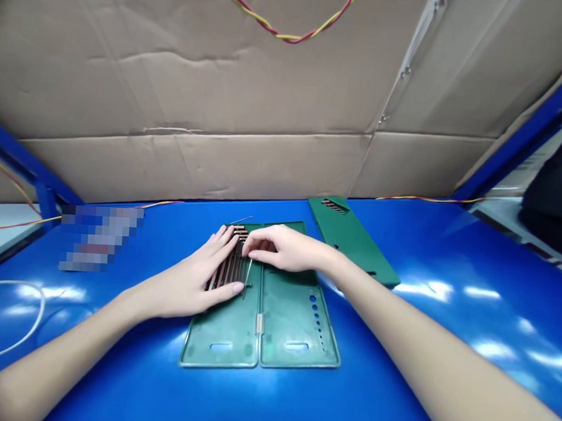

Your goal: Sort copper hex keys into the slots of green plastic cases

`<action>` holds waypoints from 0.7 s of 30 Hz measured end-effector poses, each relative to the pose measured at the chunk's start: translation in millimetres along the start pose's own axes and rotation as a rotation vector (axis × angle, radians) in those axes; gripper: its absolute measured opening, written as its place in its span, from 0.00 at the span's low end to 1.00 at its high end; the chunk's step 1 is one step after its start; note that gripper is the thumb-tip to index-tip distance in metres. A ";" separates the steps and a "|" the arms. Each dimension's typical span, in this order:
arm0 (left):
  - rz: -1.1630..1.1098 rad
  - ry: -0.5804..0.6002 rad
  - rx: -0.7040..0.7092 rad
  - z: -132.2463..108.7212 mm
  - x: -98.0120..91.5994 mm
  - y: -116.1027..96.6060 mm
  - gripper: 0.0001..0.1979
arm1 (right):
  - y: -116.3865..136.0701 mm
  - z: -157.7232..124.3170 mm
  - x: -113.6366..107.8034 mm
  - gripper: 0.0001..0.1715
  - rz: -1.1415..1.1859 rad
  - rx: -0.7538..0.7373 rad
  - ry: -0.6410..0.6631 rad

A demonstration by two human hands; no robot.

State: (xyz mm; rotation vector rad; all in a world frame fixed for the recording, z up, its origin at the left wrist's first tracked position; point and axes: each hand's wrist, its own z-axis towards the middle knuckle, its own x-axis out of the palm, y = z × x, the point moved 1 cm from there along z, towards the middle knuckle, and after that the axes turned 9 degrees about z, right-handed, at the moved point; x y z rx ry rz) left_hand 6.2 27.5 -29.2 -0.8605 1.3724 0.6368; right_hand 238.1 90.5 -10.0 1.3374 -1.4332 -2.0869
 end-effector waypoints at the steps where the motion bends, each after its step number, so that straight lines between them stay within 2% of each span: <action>1: 0.004 -0.015 -0.012 0.8 1.8 -1.7 0.49 | -1.5 0.8 1.6 0.11 0.010 0.007 -0.032; 6: 0.026 -0.083 -0.050 4.0 6.6 -8.9 0.48 | -4.4 4.9 8.5 0.10 0.026 0.042 -0.163; 9: 0.026 -0.078 -0.072 5.6 5.6 -12.6 0.48 | -4.1 6.9 10.0 0.09 0.020 0.037 -0.228; 13: 0.031 -0.041 -0.118 7.4 3.1 -16.4 0.48 | -4.7 7.5 9.0 0.07 -0.015 0.032 -0.248; 19: 0.020 -0.047 -0.112 7.8 3.3 -16.3 0.48 | -2.4 7.9 11.1 0.03 -0.069 -0.025 -0.282; 21: 0.013 -0.054 -0.108 7.9 3.5 -16.0 0.47 | -1.4 8.2 13.2 0.06 -0.095 -0.067 -0.280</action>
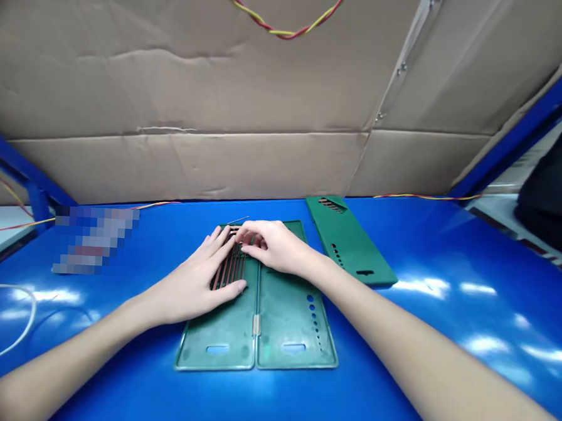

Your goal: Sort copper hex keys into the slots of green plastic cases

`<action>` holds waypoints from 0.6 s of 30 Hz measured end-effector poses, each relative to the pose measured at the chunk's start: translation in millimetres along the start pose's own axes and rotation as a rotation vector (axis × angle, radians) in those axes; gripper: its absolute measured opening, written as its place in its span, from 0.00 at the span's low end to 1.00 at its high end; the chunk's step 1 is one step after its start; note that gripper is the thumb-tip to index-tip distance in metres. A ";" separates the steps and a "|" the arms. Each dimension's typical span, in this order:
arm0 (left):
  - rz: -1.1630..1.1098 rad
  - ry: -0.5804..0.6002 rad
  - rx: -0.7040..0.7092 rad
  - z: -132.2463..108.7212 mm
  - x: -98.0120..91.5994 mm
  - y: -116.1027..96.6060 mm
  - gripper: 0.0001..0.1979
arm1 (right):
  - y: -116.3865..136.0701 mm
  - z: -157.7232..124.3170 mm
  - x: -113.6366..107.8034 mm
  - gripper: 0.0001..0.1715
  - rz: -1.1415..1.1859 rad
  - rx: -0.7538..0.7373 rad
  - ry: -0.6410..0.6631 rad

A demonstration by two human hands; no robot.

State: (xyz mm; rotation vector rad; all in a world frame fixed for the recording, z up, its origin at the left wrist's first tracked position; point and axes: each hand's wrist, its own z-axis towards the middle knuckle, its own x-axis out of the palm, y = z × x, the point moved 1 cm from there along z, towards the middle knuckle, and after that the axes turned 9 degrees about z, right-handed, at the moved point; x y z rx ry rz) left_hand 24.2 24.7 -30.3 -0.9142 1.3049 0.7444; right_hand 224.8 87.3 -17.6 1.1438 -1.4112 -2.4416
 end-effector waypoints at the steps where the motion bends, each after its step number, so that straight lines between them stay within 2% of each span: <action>1: -0.005 -0.003 0.001 0.1 0.1 0.1 0.47 | 0.2 -0.1 0.9 0.08 -0.013 -0.021 0.003; 5: -0.002 -0.008 0.002 1.0 0.5 0.3 0.46 | -1.9 -0.5 3.2 0.04 -0.063 -0.059 0.006; 18: 0.014 -0.021 -0.007 0.3 2.0 0.8 0.45 | -8.0 1.7 0.0 0.05 -0.059 -0.046 0.007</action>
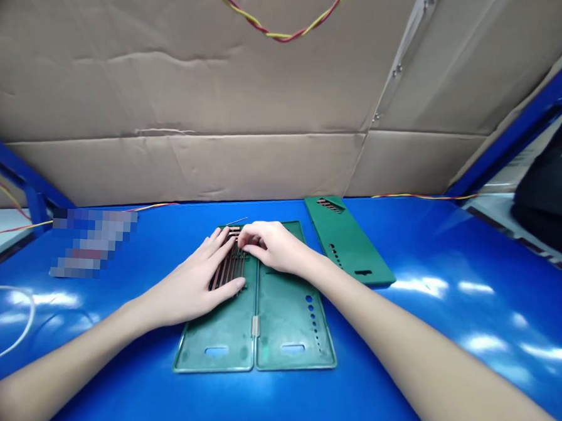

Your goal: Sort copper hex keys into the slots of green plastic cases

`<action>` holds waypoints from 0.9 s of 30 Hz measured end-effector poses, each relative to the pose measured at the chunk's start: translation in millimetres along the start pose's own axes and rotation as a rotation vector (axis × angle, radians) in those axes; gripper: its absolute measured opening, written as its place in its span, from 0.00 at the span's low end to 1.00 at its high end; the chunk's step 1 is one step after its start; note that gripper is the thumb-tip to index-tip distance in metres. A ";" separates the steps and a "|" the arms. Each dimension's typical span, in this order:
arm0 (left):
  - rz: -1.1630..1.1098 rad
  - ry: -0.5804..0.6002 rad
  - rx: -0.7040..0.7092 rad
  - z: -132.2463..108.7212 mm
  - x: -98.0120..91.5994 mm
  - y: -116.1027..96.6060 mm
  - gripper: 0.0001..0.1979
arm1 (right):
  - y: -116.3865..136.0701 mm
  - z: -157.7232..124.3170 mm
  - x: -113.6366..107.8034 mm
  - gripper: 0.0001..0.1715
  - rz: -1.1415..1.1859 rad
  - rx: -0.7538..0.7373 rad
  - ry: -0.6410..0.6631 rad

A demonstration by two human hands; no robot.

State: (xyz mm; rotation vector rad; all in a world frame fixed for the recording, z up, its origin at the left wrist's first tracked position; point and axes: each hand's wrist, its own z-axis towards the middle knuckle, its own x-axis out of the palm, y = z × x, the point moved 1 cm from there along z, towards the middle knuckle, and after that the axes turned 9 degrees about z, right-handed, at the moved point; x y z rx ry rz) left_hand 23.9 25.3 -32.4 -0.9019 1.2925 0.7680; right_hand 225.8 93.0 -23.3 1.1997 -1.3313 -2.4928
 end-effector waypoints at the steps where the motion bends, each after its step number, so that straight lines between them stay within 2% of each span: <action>1: -0.001 0.003 -0.004 0.1 -0.2 -0.3 0.45 | -0.5 0.0 -1.6 0.05 0.000 0.003 0.004; 9: -0.016 0.016 -0.025 1.0 -2.1 -1.5 0.45 | -2.7 -2.1 -15.9 0.07 -0.142 -0.006 0.039; 18: -0.019 0.012 -0.015 0.4 -1.3 -1.1 0.46 | -2.4 -4.3 -19.3 0.12 -0.131 -0.019 0.146; 27: -0.049 -0.006 -0.021 1.3 2.0 0.8 0.44 | 2.2 -4.7 -21.1 0.14 -0.228 -0.135 0.225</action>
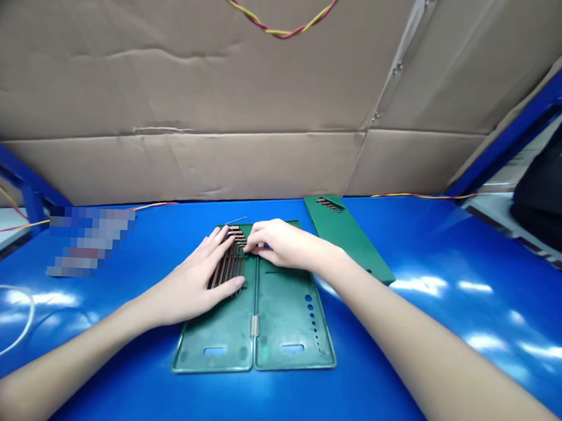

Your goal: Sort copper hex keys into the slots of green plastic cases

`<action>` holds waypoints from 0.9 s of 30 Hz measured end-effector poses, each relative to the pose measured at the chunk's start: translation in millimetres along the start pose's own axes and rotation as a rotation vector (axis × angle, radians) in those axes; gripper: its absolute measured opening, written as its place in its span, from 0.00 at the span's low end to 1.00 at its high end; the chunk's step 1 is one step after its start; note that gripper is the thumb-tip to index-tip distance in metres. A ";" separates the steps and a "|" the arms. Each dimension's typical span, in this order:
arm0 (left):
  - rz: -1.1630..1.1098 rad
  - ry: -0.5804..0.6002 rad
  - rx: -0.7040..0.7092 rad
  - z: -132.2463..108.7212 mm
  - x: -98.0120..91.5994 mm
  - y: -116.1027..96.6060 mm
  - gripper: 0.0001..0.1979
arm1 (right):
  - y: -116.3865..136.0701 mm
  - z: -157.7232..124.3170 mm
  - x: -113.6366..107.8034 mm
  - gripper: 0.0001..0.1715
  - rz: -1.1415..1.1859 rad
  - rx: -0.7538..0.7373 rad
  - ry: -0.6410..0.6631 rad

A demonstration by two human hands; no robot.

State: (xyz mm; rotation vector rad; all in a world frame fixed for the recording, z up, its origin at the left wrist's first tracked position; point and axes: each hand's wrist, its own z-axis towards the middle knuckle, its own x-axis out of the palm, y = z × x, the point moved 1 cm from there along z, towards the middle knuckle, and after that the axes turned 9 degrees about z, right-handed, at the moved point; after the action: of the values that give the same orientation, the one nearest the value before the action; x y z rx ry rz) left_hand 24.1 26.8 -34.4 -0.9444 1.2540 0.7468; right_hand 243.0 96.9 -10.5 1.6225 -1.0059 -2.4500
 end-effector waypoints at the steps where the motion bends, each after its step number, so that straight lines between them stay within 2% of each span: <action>1: -0.001 0.005 -0.008 0.3 0.2 -0.5 0.44 | 0.8 0.4 0.0 0.14 -0.022 -0.007 0.010; 6: 0.000 0.017 -0.043 1.8 1.2 -3.5 0.45 | 1.6 2.3 -0.5 0.14 -0.092 -0.006 0.051; 12: -0.025 -0.020 -0.064 3.1 3.3 -3.6 0.45 | -1.6 3.1 -2.3 0.13 0.001 0.001 0.030; 17: -0.034 -0.040 -0.070 3.1 2.8 -3.7 0.45 | -4.5 3.7 1.9 0.08 0.137 0.130 -0.084; 22: -0.020 -0.065 -0.083 3.2 3.0 -3.5 0.44 | -5.8 4.1 5.9 0.07 0.251 0.245 -0.111; 24: -0.016 -0.076 -0.083 3.5 3.4 -3.1 0.43 | -5.6 3.8 5.8 0.08 0.259 0.228 -0.106; 27: -0.022 -0.086 -0.072 3.9 4.4 -2.7 0.43 | -5.3 2.9 4.2 0.11 0.188 0.125 -0.088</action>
State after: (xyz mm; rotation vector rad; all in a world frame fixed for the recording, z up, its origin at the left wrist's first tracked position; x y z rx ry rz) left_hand 29.0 28.9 -38.1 -0.9727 1.1470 0.8116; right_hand 240.3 101.0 -16.0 1.3892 -1.2845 -2.3948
